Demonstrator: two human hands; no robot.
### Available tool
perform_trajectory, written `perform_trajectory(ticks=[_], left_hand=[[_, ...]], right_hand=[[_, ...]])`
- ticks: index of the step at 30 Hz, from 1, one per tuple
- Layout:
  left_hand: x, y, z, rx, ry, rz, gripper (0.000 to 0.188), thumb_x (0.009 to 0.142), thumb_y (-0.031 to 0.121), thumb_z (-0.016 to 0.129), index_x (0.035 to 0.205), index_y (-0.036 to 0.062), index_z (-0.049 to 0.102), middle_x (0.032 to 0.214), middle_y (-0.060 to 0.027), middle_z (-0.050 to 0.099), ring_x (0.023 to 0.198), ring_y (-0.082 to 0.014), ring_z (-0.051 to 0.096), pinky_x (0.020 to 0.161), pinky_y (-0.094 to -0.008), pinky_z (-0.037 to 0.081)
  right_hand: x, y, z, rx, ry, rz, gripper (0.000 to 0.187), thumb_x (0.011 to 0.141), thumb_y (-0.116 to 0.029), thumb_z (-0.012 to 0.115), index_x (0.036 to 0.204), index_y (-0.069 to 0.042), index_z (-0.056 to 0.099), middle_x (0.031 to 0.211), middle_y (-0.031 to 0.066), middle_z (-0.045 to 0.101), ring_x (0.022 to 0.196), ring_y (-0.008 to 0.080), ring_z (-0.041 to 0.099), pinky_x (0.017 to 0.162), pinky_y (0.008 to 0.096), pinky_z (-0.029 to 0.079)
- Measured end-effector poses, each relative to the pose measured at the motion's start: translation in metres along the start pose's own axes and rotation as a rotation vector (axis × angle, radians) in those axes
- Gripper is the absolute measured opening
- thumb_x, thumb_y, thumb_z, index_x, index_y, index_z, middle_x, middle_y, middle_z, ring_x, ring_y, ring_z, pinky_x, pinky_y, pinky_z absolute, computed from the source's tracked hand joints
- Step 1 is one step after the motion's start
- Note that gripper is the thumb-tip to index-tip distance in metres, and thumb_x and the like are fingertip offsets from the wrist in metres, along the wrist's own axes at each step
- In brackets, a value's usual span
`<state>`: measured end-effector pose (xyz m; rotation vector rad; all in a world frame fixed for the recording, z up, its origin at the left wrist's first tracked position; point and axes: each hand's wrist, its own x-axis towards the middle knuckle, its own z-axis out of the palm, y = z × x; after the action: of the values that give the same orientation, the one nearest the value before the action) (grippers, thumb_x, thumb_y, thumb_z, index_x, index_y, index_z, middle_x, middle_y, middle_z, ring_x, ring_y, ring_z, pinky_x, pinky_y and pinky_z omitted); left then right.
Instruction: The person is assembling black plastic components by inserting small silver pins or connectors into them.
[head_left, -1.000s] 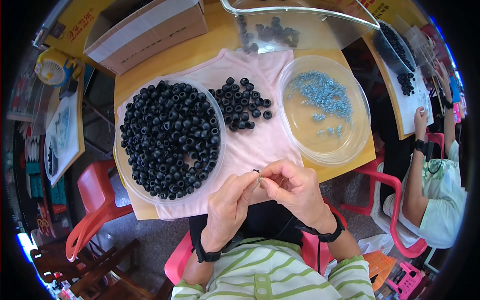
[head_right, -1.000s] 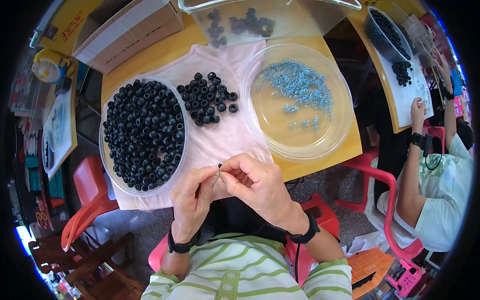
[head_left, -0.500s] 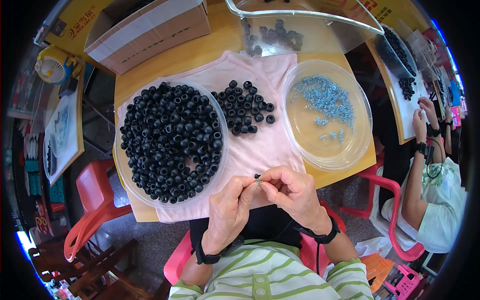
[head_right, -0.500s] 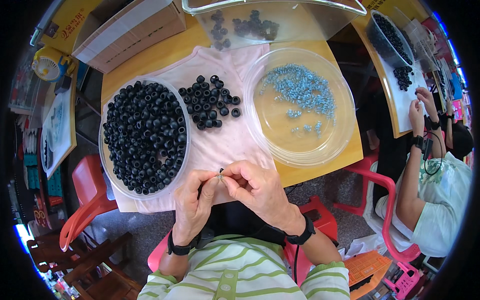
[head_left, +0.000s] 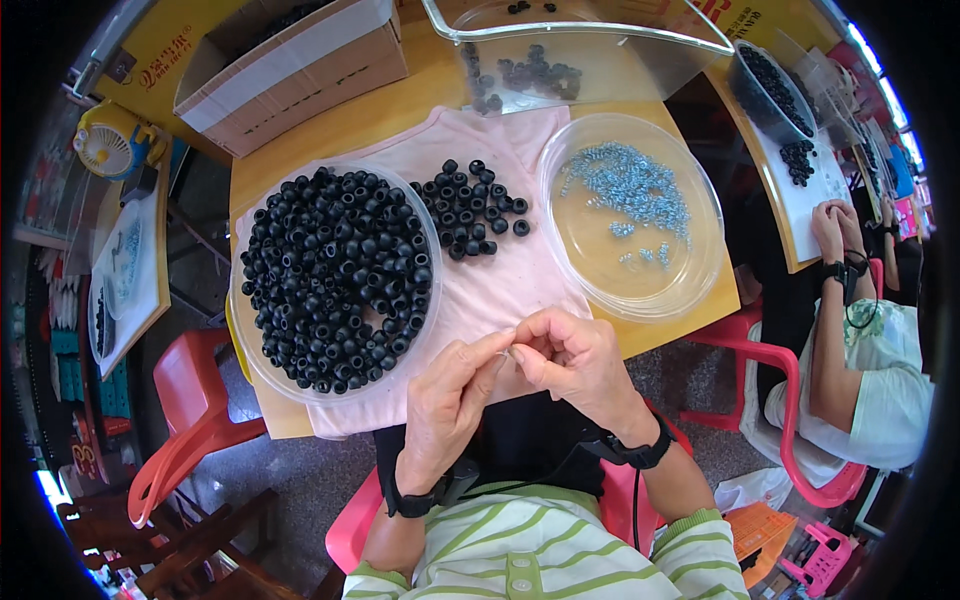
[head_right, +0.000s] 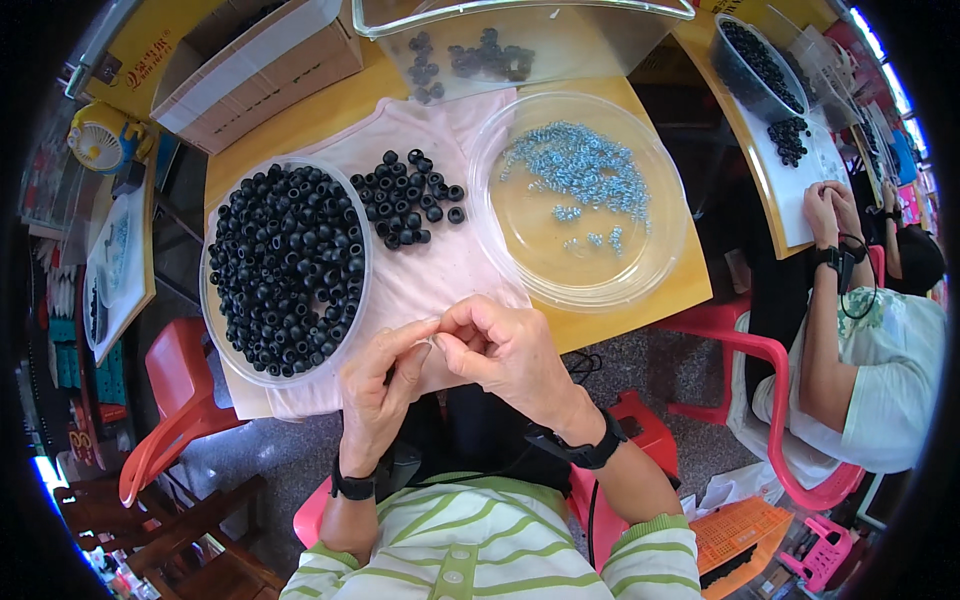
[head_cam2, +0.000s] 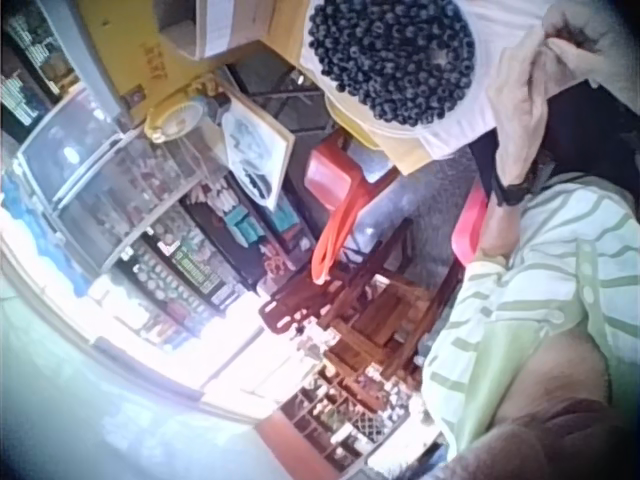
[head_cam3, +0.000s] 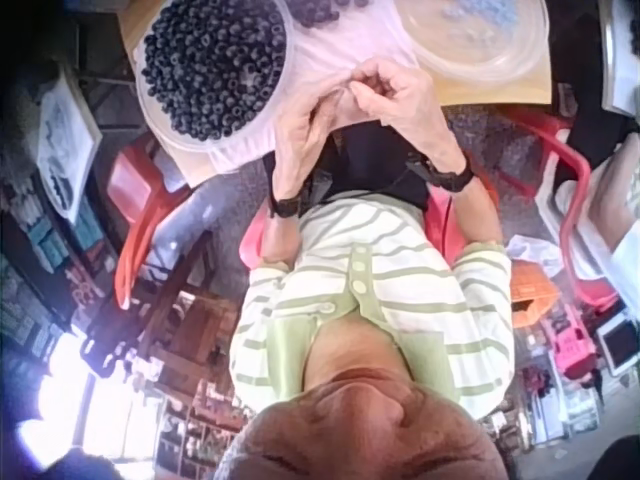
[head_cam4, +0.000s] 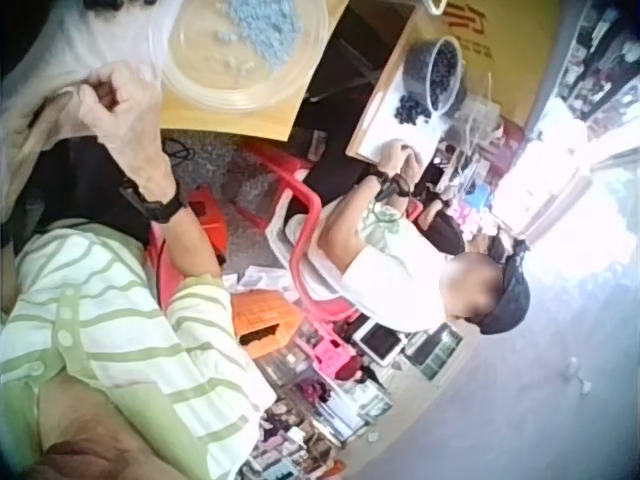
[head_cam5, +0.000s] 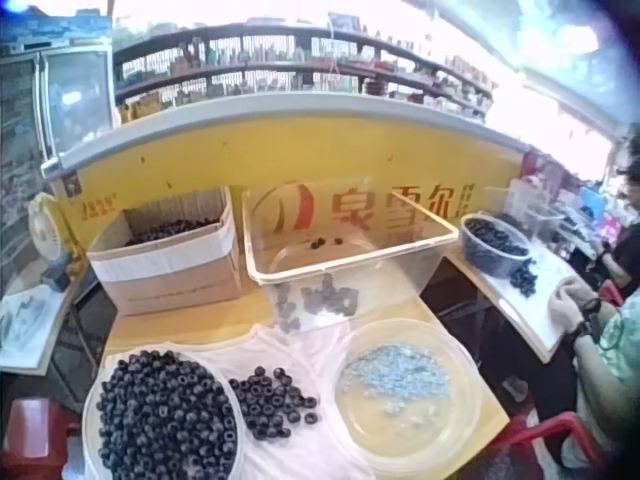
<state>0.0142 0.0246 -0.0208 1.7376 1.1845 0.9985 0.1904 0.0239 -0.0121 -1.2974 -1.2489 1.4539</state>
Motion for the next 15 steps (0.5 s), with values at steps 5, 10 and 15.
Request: perform_trajectory(ticks=[5,10,15], left_hand=[[-0.0035,0.0008,0.0039,-0.024,0.063,-0.034,0.019,0.088,0.004,0.066,0.107,0.0019,0.067,0.086,-0.0090,0.066,0.071,-0.0165,0.062,0.065,-0.0266,0.048],[-0.0038,0.0004,0.0010,-0.035,0.063,-0.017,0.013,0.091,0.008,0.064,0.101,0.0001,0.065,0.084,-0.0094,0.066,0.071,-0.0164,0.062,0.065,-0.0269,0.048],[-0.0025,0.0046,-0.0014,-0.049,0.058,-0.114,0.014,0.093,0.013,0.063,0.096,-0.0008,0.064,0.079,-0.0093,0.065,0.069,-0.0160,0.061,0.064,-0.0273,0.047]], right_hand=[[0.0002,-0.0008,-0.0031,0.003,-0.044,0.030,0.014,0.090,-0.013,0.065,0.095,-0.001,0.064,0.073,0.0005,0.064,0.061,0.0031,0.057,0.050,0.0186,0.046],[-0.0014,0.0043,-0.0029,0.022,-0.061,-0.026,0.014,0.091,-0.014,0.065,0.096,-0.001,0.063,0.074,0.0000,0.064,0.060,0.0029,0.056,0.049,0.0184,0.045],[-0.0031,0.0002,0.0001,0.027,-0.028,-0.021,0.014,0.089,-0.012,0.067,0.095,-0.001,0.063,0.075,-0.0003,0.064,0.063,0.0026,0.057,0.052,0.0183,0.046]])
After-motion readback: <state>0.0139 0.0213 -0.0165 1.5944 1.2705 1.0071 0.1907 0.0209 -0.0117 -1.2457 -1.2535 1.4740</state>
